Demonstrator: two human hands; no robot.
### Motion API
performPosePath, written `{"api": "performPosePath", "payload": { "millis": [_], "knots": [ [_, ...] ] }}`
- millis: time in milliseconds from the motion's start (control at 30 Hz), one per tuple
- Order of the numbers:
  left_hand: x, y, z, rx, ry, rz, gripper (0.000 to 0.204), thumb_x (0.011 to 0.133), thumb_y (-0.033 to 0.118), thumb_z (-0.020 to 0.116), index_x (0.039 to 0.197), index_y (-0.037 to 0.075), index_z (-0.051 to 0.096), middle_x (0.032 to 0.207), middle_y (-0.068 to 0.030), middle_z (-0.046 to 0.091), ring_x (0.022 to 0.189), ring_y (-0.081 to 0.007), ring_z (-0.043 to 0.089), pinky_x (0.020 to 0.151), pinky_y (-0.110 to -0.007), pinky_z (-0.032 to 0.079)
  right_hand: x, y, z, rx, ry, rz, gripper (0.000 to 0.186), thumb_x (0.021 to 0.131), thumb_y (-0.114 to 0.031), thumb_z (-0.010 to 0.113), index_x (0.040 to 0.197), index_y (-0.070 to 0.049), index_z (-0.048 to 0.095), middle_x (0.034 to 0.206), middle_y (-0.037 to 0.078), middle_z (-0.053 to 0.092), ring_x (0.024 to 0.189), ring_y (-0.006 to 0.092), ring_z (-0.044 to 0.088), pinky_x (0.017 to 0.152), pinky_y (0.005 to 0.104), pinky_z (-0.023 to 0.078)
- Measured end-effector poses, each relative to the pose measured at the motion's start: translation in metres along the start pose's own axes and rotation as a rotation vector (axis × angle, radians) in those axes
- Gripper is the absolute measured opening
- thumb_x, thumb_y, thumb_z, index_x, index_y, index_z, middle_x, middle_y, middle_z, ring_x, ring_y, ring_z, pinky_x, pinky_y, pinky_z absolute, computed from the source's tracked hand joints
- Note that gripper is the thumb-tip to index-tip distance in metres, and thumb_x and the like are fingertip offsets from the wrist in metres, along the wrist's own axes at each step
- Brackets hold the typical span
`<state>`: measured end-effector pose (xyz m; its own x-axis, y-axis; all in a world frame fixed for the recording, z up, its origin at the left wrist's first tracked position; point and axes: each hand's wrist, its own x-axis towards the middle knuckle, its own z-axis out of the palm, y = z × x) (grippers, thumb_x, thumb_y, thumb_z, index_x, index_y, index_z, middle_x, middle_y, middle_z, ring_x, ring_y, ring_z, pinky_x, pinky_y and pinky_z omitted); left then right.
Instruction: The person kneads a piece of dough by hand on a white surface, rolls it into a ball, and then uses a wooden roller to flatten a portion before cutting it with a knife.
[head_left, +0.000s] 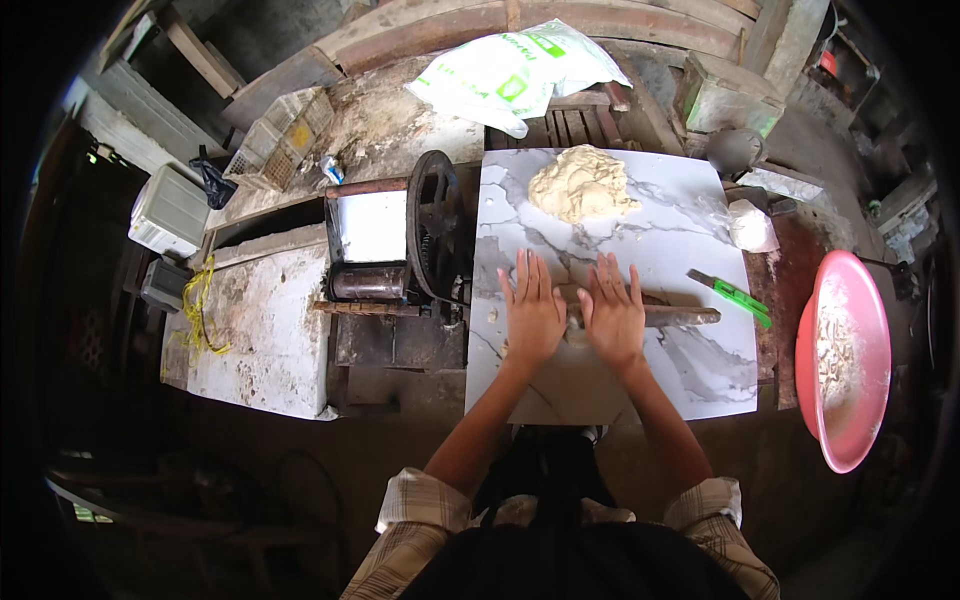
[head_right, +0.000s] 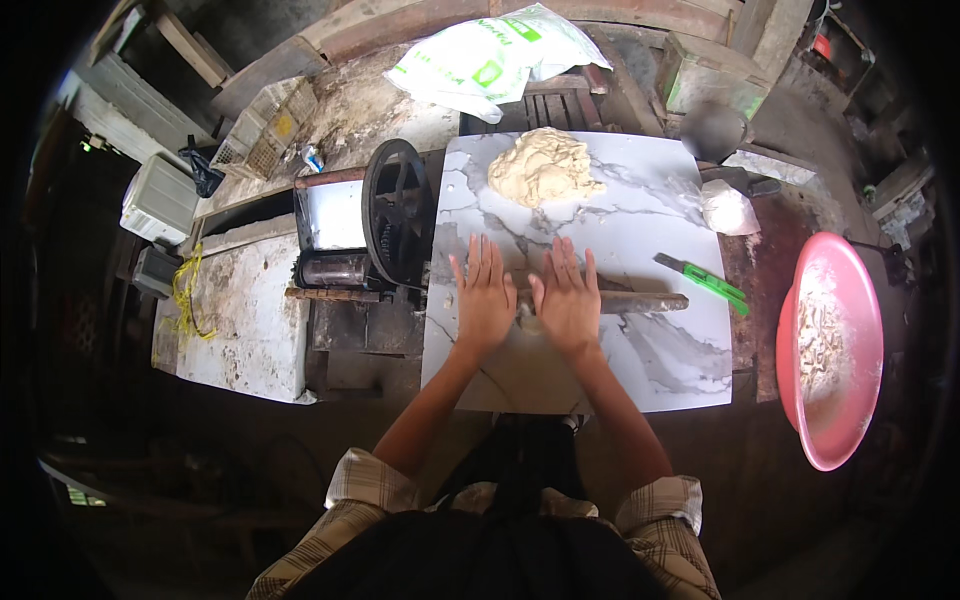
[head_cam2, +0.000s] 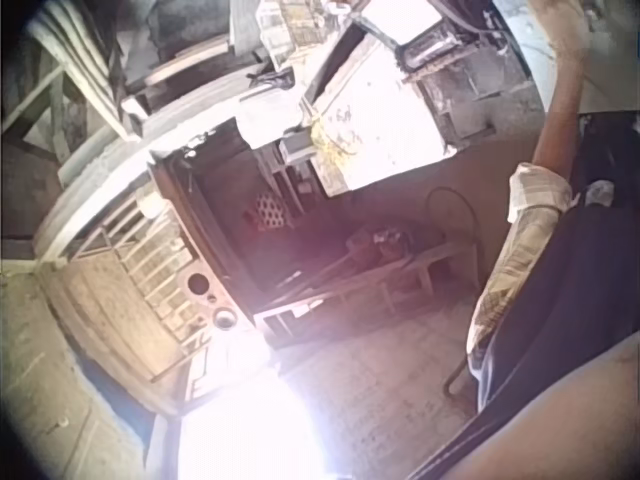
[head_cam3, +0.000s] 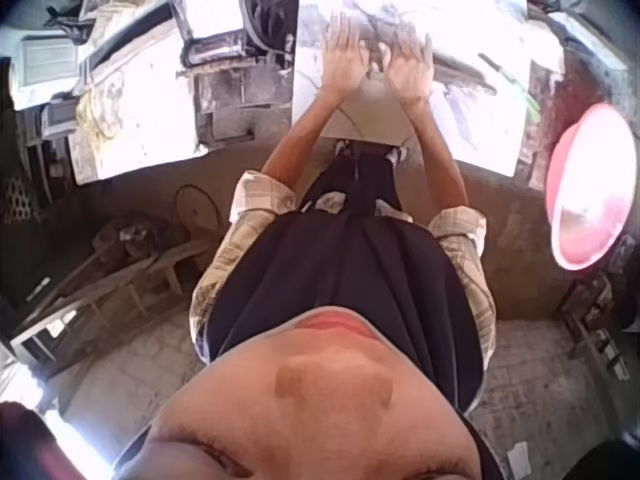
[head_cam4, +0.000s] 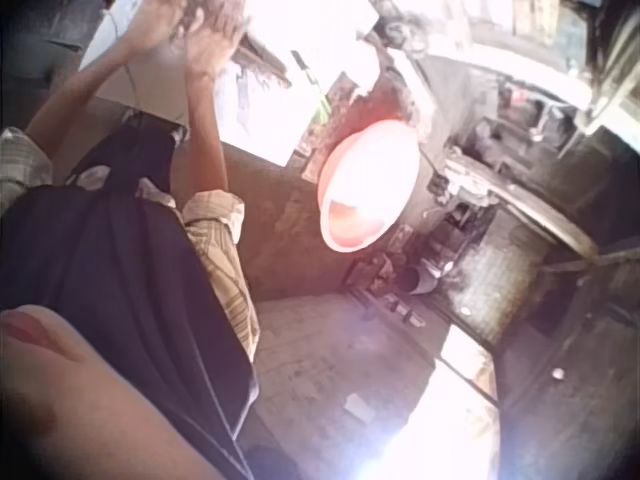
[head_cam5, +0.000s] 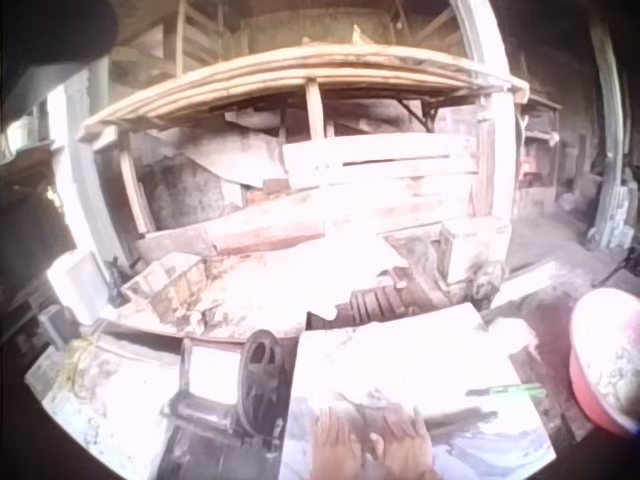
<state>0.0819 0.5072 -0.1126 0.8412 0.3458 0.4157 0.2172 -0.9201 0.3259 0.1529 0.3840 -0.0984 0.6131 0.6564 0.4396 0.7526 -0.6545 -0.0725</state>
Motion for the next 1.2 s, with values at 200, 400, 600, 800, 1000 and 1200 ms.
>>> {"api": "performPosePath", "payload": {
  "millis": [200,400,600,800,1000,1200],
  "knots": [
    [-0.063,0.024,-0.033,-0.117,-0.092,0.011,0.059,0.09,0.019,0.044,0.138,-0.01,0.028,0.147,-0.0241,0.026,0.141,-0.0341,0.016,0.111,-0.058,0.007,-0.077,-0.021,-0.037,0.142,-0.029,-0.017,0.054,0.084,-0.022,0.058,0.132,-0.003,0.044,0.129,0.011,0.048,0.122,0.0247,0.043,0.107,0.0459,0.028],
    [-0.058,0.026,-0.052,-0.449,0.008,-0.092,0.057,0.092,0.02,0.044,0.141,-0.003,0.027,0.146,-0.021,0.03,0.139,-0.0327,0.023,0.111,-0.056,0.007,-0.069,0.013,-0.046,0.141,0.009,-0.079,0.053,0.078,-0.016,0.064,0.128,-0.008,0.048,0.114,0.009,0.052,0.107,0.0251,0.048,0.096,0.0442,0.035],
    [-0.04,0.007,-0.022,-0.475,-0.117,0.015,0.044,0.088,0.014,0.053,0.129,0.0,0.044,0.124,-0.0156,0.05,0.115,-0.033,0.047,0.098,-0.045,0.035,-0.028,0.071,-0.03,0.044,0.066,0.205,0.049,0.081,-0.016,0.064,0.126,-0.006,0.05,0.116,0.01,0.053,0.108,0.0282,0.048,0.094,0.0411,0.035],
    [-0.011,0.016,-0.013,-0.309,-0.108,0.121,0.033,0.088,0.017,0.055,0.118,0.002,0.056,0.11,-0.0115,0.054,0.103,-0.0301,0.051,0.09,-0.042,0.039,-0.017,0.076,-0.014,-0.03,0.06,0.133,0.051,0.081,-0.016,0.063,0.128,-0.004,0.047,0.124,0.01,0.05,0.116,0.0275,0.044,0.104,0.0458,0.03],
    [-0.044,0.013,-0.018,-0.035,-0.127,0.285,0.043,0.085,0.016,0.055,0.125,0.001,0.052,0.13,-0.0117,0.049,0.126,-0.0261,0.042,0.105,-0.051,0.028,-0.053,0.019,-0.017,0.053,-0.036,-0.186,0.052,0.081,-0.013,0.053,0.132,-0.004,0.047,0.135,0.007,0.045,0.13,0.0292,0.035,0.112,0.054,0.019],
    [-0.074,0.036,-0.022,0.032,-0.112,0.281,0.056,0.08,0.02,0.054,0.13,-0.005,0.045,0.139,-0.0156,0.042,0.137,-0.0241,0.03,0.108,-0.063,0.016,-0.073,-0.002,-0.027,0.031,-0.075,-0.178,0.052,0.079,-0.012,0.053,0.13,-0.003,0.049,0.138,0.006,0.043,0.134,0.0288,0.031,0.11,0.0595,0.019]
  ]
}}
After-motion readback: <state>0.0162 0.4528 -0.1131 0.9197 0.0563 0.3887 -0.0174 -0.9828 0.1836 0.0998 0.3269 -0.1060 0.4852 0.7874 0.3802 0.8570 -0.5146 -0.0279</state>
